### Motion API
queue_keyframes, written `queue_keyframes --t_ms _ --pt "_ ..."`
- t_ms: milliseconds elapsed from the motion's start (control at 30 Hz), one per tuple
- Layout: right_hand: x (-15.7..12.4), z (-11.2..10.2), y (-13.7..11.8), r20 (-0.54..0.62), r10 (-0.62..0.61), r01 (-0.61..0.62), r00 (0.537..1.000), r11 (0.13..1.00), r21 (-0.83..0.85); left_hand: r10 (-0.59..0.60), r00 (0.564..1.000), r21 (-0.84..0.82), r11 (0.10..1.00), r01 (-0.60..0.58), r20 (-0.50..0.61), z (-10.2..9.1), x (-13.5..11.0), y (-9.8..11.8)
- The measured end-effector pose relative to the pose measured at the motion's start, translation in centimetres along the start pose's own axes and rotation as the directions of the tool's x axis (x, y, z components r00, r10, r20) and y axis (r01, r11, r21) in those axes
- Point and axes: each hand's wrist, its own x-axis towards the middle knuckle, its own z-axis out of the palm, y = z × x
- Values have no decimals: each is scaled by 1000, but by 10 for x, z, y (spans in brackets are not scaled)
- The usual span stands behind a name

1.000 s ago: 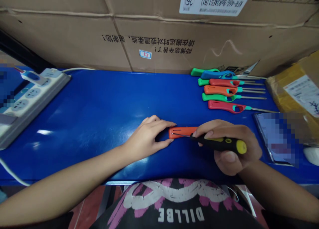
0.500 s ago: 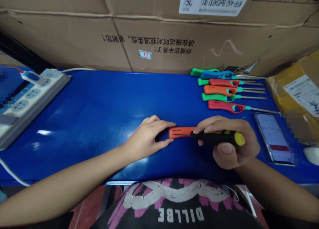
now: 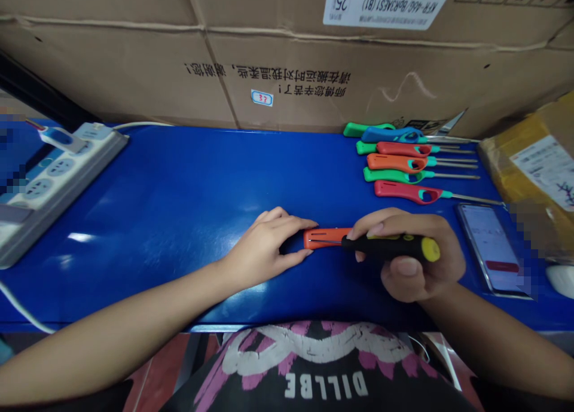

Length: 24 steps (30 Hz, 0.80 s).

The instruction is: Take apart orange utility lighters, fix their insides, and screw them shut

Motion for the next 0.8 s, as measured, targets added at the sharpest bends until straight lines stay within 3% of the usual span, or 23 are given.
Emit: queue_keyframes --t_ms 300,633,733,800 --pt "2 0 2 23 -30 30 999 1000 -6 -1 1000 -7 1000 1 7 0 0 1" --pt "4 -2 -3 41 240 -228 970 954 -195 5 1000 -2 1000 -5 2 -1 0 1" --pt "18 -2 -7 122 220 -173 968 935 -311 7 1000 -8 1000 -7 -3 -1 1 1" --pt "32 -4 -15 237 242 -119 941 891 -439 8 1000 -10 1000 -8 1 -1 1 1"
